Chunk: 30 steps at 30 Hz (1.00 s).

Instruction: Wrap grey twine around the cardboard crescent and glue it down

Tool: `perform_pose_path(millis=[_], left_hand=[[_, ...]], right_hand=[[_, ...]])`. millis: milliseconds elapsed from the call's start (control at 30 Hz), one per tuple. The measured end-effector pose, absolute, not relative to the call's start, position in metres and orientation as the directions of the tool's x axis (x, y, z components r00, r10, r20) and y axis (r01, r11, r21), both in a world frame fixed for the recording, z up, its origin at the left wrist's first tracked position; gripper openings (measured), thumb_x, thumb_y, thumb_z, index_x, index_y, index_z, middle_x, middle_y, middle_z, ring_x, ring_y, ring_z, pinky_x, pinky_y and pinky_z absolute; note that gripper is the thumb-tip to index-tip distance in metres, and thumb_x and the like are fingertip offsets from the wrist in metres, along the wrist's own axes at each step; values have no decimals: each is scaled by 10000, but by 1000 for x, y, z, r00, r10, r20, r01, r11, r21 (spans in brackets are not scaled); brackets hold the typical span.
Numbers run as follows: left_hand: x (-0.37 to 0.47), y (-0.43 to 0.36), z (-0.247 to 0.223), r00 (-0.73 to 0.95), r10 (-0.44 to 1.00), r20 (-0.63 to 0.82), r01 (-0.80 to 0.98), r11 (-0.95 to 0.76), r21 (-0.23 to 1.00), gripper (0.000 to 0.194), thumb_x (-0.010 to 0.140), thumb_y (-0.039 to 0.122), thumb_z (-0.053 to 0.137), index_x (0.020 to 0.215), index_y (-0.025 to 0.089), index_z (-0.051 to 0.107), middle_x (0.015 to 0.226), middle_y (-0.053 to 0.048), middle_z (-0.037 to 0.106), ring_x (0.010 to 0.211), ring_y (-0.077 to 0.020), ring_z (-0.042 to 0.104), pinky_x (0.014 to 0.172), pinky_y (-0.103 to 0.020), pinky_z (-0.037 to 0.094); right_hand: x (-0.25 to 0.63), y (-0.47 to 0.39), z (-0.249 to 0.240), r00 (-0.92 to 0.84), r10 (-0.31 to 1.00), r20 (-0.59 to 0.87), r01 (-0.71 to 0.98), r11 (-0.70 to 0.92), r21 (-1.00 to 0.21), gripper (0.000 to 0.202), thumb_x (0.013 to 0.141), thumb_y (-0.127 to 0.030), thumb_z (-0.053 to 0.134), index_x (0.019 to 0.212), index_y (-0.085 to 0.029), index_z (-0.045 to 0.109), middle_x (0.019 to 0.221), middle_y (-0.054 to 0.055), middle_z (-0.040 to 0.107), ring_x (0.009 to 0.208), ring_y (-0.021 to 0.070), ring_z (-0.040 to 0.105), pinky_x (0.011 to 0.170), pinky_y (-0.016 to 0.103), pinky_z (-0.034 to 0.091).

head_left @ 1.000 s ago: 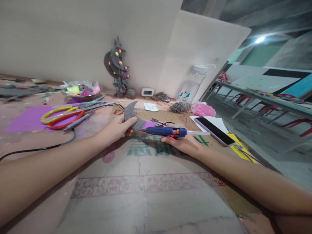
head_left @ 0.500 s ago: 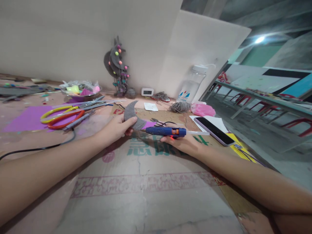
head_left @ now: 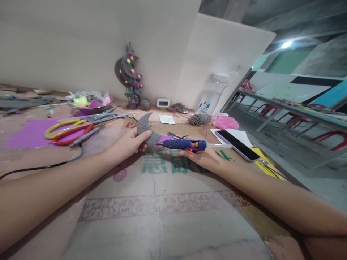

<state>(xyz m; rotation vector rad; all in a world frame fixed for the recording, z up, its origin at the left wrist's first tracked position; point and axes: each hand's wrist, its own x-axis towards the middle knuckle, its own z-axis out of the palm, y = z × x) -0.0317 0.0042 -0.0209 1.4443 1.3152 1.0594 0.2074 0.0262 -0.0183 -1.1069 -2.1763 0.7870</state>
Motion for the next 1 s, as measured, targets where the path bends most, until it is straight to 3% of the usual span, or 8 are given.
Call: perform_pose_path(millis=[233, 533, 1000], left_hand=[[-33, 5, -23, 66, 997, 43, 225, -56, 973, 321, 803, 438, 511, 636, 164, 496, 507, 31, 505, 454, -90, 455, 452, -200, 347], [-32, 3, -19, 59, 998, 16, 263, -31, 964, 322, 819, 440, 496, 651, 165, 487, 505, 33, 511, 454, -88, 468, 429, -188, 324], [-31, 2, -17, 72, 997, 7, 243, -25, 970, 274, 822, 413, 509, 744, 152, 535, 486, 46, 501, 420, -73, 431, 403, -170, 301]], right_hand=[[212, 28, -21, -488, 842, 231, 528, 495, -690, 213, 712, -364, 646, 747, -186, 535, 669, -13, 536, 621, 133, 509, 546, 243, 403], [207, 24, -12, -433, 876, 213, 496, 429, -755, 237, 690, -424, 655, 750, -216, 558, 704, 23, 615, 667, 182, 591, 611, 298, 493], [209, 29, -12, -374, 889, 266, 589, 449, -672, 220, 725, -403, 627, 762, -193, 574, 755, 47, 662, 741, 224, 633, 691, 361, 528]])
